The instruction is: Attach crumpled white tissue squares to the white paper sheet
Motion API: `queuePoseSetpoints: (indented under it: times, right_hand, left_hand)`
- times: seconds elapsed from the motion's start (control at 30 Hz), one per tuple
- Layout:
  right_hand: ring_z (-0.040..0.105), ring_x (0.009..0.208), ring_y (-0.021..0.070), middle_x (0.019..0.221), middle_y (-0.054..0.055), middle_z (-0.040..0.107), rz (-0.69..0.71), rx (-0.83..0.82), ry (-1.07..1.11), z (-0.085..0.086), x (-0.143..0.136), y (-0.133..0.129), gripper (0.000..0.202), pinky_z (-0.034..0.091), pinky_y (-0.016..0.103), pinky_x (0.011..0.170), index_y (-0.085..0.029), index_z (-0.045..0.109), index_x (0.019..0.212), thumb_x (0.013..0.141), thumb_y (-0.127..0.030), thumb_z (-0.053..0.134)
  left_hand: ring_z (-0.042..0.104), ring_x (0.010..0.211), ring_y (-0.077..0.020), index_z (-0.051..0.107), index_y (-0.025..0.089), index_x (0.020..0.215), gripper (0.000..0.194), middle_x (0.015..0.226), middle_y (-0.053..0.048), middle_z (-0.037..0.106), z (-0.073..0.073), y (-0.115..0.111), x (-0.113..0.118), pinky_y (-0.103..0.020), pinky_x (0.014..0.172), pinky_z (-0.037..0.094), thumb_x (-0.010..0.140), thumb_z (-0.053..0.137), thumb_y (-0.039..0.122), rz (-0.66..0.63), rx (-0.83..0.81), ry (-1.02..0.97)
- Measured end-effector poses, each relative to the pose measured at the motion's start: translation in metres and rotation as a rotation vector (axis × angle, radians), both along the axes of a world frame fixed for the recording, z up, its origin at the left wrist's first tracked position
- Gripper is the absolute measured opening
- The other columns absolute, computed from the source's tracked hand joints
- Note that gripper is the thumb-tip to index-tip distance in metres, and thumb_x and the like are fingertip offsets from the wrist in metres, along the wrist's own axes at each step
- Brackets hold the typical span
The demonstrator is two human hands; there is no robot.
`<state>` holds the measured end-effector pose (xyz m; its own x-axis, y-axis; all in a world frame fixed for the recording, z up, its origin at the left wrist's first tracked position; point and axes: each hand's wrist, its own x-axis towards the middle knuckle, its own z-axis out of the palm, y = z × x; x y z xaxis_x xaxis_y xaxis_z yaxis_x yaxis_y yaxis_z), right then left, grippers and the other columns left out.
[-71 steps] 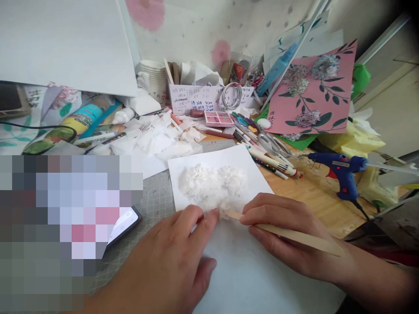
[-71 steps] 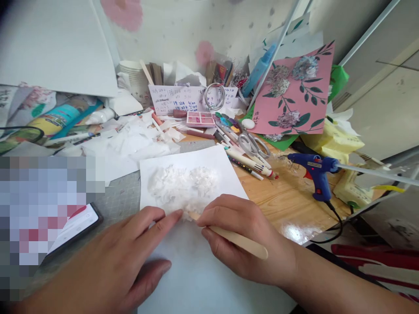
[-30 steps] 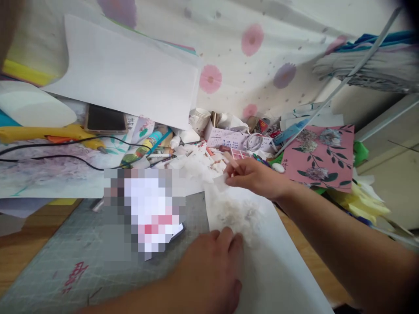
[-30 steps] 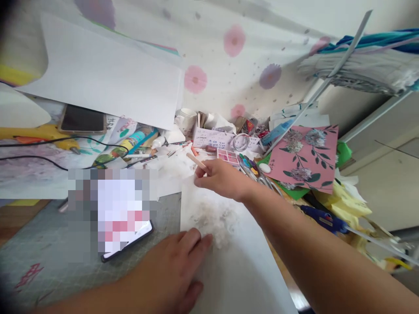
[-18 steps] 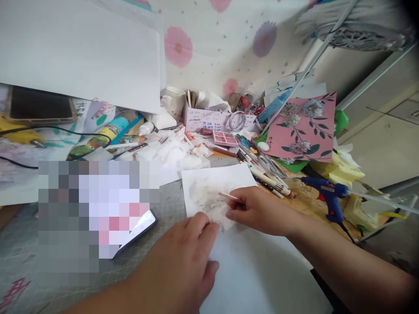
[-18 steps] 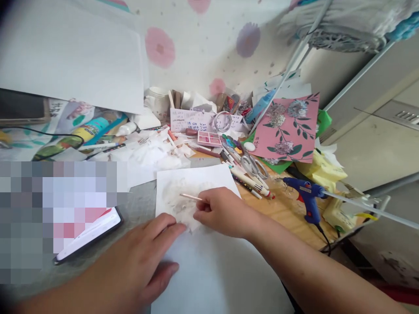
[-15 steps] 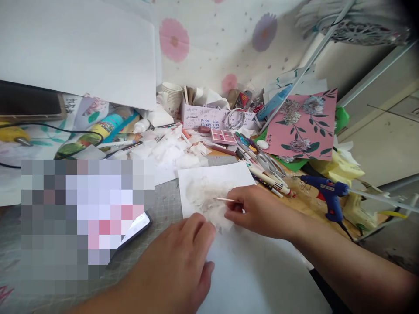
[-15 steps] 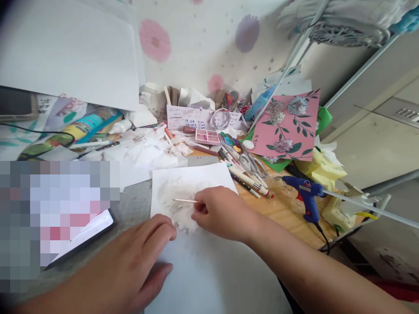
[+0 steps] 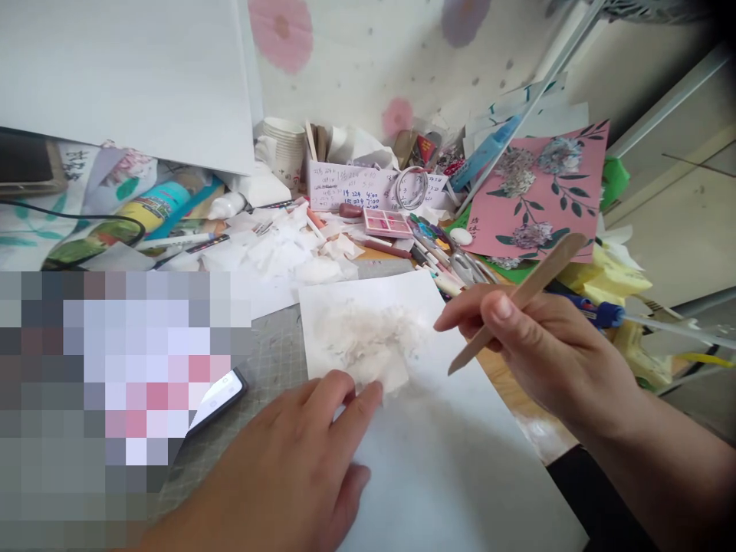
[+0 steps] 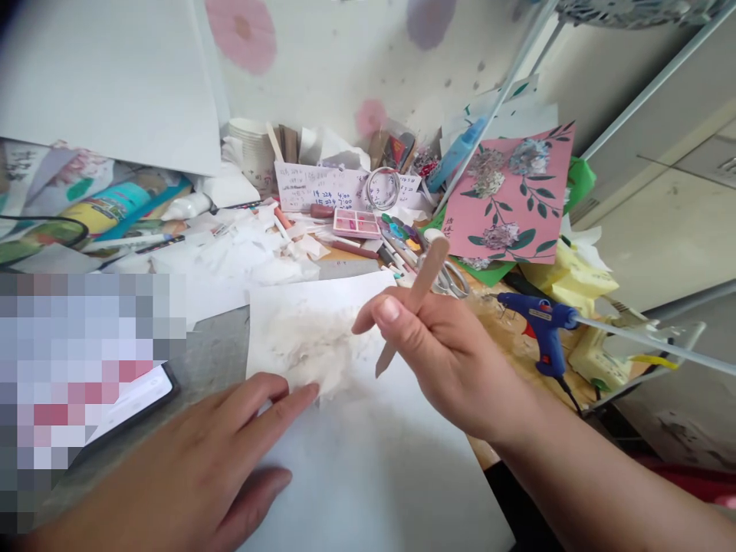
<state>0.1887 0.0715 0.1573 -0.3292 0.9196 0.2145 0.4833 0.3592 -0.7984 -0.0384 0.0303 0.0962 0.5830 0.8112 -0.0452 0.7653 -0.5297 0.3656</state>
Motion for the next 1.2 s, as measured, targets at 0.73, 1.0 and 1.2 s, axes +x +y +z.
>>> queuePoseSetpoints:
  times: [0.73, 1.0, 1.2]
  right_hand:
    - [0.061, 0.07, 0.0154, 0.075, 0.001, 0.065, 0.039, -0.018, 0.125, -0.036, -0.01, 0.002, 0.006, 0.048, 0.027, 0.061, -0.023, 0.069, 0.08, 0.082, -0.029, 0.066]
    - [0.06, 0.07, 0.0151, 0.074, 0.0, 0.064, 0.034, -0.05, 0.11, -0.041, -0.013, 0.002, 0.008, 0.046, 0.027, 0.059, -0.024, 0.069, 0.08, 0.083, -0.03, 0.065]
    - [0.061, 0.072, 0.0156, 0.075, 0.0, 0.065, 0.057, -0.043, 0.147, -0.041, -0.014, 0.002, 0.005, 0.048, 0.027, 0.06, -0.025, 0.068, 0.081, 0.083, -0.027, 0.065]
  left_hand:
    - [0.054, 0.094, -0.0229, 0.046, 0.029, 0.13, 0.054, 0.115, -0.007, 0.053, -0.002, 0.004, -0.002, -0.04, 0.084, 0.045, 0.076, 0.049, 0.02, -0.041, -0.029, -0.003]
    - [0.054, 0.095, -0.0233, 0.047, 0.03, 0.128, 0.054, 0.114, -0.006, 0.054, 0.002, 0.002, -0.001, -0.04, 0.083, 0.045, 0.075, 0.05, 0.018, -0.048, -0.023, 0.008]
    - [0.055, 0.093, -0.0236, 0.047, 0.031, 0.128, 0.055, 0.113, -0.006, 0.054, 0.001, 0.003, -0.001, -0.04, 0.079, 0.047, 0.075, 0.049, 0.018, -0.068, -0.037, 0.007]
